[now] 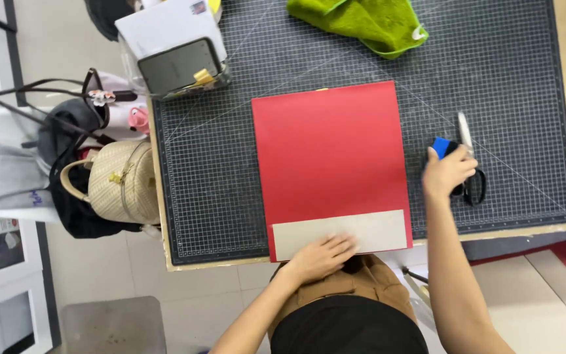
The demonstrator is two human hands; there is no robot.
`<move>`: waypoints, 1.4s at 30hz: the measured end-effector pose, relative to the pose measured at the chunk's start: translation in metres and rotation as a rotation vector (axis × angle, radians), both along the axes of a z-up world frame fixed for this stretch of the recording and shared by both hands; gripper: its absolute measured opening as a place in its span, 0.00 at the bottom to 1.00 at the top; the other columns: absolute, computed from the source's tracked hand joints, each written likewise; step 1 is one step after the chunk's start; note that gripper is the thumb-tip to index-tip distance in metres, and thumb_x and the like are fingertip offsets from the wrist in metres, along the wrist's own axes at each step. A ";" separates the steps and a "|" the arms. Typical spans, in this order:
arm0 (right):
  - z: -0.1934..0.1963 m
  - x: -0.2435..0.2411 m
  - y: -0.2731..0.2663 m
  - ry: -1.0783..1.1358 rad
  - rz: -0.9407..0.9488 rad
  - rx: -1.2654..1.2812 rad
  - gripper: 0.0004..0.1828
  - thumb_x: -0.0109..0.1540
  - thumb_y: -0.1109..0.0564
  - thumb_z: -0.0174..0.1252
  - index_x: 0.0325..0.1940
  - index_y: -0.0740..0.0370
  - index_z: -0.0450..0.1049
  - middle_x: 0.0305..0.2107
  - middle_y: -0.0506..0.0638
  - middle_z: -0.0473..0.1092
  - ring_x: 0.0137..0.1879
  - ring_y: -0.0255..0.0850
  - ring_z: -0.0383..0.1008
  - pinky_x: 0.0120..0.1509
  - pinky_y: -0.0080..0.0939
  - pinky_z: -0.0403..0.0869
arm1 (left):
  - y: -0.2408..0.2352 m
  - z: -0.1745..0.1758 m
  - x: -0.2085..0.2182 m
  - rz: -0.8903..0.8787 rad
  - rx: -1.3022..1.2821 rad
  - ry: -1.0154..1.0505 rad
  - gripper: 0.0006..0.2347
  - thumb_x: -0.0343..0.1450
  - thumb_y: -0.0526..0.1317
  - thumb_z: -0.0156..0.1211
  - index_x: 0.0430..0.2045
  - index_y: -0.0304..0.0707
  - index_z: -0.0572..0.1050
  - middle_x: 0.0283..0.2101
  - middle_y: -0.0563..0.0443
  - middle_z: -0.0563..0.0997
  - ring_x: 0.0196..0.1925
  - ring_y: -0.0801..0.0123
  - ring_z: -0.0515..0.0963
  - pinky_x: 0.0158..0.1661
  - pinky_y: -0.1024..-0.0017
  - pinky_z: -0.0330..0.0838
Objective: Applying glue to a cardboard base with a roller and attaching a red paper sheet
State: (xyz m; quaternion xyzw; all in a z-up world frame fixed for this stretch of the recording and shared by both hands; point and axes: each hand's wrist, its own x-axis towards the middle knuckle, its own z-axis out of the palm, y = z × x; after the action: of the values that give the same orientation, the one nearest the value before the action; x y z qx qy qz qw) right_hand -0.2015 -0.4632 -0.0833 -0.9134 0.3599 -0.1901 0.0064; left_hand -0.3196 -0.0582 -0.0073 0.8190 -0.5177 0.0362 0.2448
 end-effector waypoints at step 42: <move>0.107 0.141 0.277 0.259 1.113 -0.159 0.27 0.62 0.59 0.48 0.64 0.37 0.65 0.34 0.46 0.68 0.40 0.52 0.66 0.47 0.58 0.60 | 0.025 0.027 0.017 0.022 -0.067 0.030 0.17 0.76 0.34 0.49 0.60 0.49 0.72 0.69 0.56 0.71 0.73 0.68 0.66 0.69 0.66 0.61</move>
State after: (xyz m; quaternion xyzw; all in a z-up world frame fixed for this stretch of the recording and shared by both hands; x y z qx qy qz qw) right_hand -0.0604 -0.1865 0.0241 -0.9787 -0.1924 -0.0710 -0.0073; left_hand -0.3030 -0.0333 0.0194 0.8164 -0.5036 0.0438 0.2793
